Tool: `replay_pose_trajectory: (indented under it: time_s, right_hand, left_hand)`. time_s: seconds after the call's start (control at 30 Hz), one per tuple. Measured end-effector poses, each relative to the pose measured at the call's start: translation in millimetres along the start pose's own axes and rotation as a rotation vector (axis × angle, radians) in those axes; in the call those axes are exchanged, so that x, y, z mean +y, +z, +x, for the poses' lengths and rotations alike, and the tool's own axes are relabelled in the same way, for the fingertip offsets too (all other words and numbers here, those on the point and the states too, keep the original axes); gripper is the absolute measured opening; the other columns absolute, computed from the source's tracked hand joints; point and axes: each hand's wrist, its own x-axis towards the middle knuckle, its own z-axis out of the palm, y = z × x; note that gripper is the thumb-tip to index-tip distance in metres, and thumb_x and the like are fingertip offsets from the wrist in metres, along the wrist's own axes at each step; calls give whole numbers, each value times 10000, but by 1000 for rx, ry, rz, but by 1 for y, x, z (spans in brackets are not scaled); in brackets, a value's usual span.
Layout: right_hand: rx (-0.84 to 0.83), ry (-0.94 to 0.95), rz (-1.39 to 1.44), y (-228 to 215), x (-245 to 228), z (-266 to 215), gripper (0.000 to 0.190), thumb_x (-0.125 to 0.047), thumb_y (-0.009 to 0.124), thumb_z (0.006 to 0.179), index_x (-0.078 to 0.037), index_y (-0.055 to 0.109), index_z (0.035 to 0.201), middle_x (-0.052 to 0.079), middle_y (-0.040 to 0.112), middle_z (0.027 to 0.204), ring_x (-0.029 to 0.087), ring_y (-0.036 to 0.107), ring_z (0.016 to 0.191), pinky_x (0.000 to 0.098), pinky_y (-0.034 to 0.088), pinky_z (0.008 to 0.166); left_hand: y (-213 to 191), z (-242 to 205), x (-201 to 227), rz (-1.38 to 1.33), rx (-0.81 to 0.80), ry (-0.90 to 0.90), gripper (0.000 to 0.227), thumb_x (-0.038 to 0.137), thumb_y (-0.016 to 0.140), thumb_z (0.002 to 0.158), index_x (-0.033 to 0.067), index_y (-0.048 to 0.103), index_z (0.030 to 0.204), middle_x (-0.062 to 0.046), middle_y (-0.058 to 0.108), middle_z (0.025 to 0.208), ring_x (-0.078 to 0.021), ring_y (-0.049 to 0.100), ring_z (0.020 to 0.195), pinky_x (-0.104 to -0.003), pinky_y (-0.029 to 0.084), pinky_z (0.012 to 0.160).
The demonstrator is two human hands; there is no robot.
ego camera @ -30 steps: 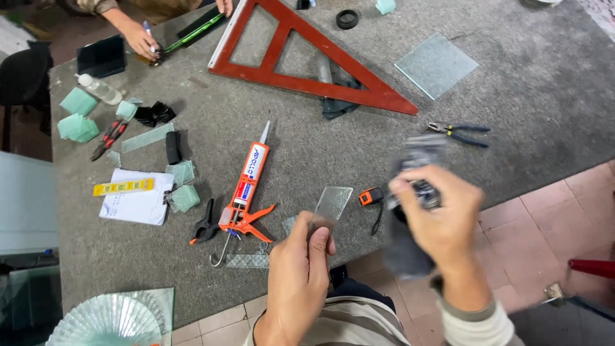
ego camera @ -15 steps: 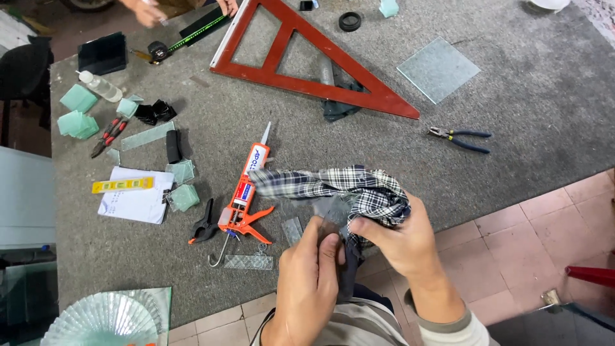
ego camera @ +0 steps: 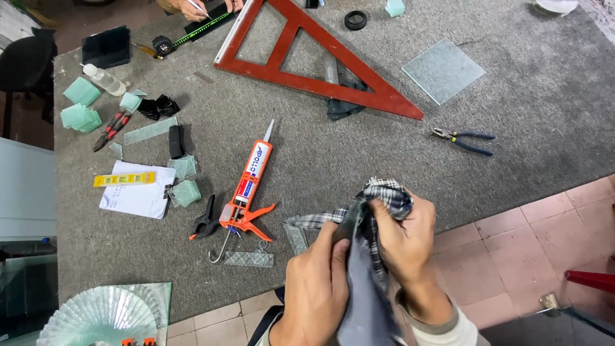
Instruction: The person cleans several rectangular glass pieces with a checkered cloth on a workbench. They then use a tape measure and a marker to measure and mark the glass pieces.
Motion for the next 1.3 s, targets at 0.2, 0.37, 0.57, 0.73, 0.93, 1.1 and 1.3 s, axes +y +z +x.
replay_pose_trajectory:
  time_s: [0.2, 0.37, 0.57, 0.73, 0.93, 1.1, 1.3]
  right_hand:
    - [-230, 20, 333, 2, -7, 1, 200, -113, 753, 992, -61, 776, 1184, 29, 816, 1139, 138, 744, 1095, 290, 567, 1043]
    - [77, 20, 267, 17, 34, 4, 145, -209, 707, 1014, -71, 730, 1052, 51, 720, 992, 130, 645, 907, 320, 526, 854]
    - [287, 164, 547, -18, 76, 25, 352, -247, 702, 1092, -122, 631, 1414, 48, 742, 1268, 137, 711, 1058, 279, 588, 933]
    - [-55, -123, 326, -20, 8, 12, 353, -276, 654, 1049, -9, 721, 1269, 126, 787, 1261, 241, 757, 1184, 386, 587, 1136]
    - [37, -121, -70, -3, 19, 13, 190, -178, 706, 1059, -50, 755, 929, 46, 771, 833, 162, 681, 732, 343, 520, 741]
    - [183, -168, 181, -42, 38, 52, 184, -69, 570, 1136, -24, 647, 1297, 125, 710, 1270, 240, 678, 1221, 357, 511, 1183]
    - [-19, -102, 43, -36, 13, 39, 304, 111, 576, 951, -56, 737, 1148, 94, 775, 1191, 238, 730, 1195, 347, 508, 1134]
  left_hand:
    - [-12, 5, -2, -19, 15, -57, 149, 303, 486, 1119, 201, 559, 1039, -107, 778, 776, -474, 725, 761, -480, 505, 658]
    - [-8, 4, 3, -103, -23, -17, 136, 276, 518, 1126, 195, 568, 1028, -59, 724, 722, -410, 721, 664, -441, 503, 628]
    - [-23, 8, 11, -287, -27, -49, 269, 246, 486, 1140, 171, 596, 906, 57, 719, 708, -148, 608, 529, -318, 509, 607]
    - [-8, 10, 6, -318, -71, -69, 295, 222, 489, 1147, 154, 570, 872, 35, 666, 674, -153, 552, 541, -319, 486, 622]
    - [5, 11, 3, -55, -71, -17, 163, 314, 483, 1130, 200, 556, 1039, -125, 766, 783, -514, 709, 772, -485, 491, 633]
    - [-4, 15, 3, -156, -34, -63, 214, 257, 491, 1135, 180, 576, 955, 43, 752, 738, -241, 711, 595, -360, 547, 673]
    - [-5, 23, 6, -174, -31, -100, 238, 270, 492, 1128, 196, 591, 925, 52, 714, 691, -221, 651, 540, -352, 531, 665]
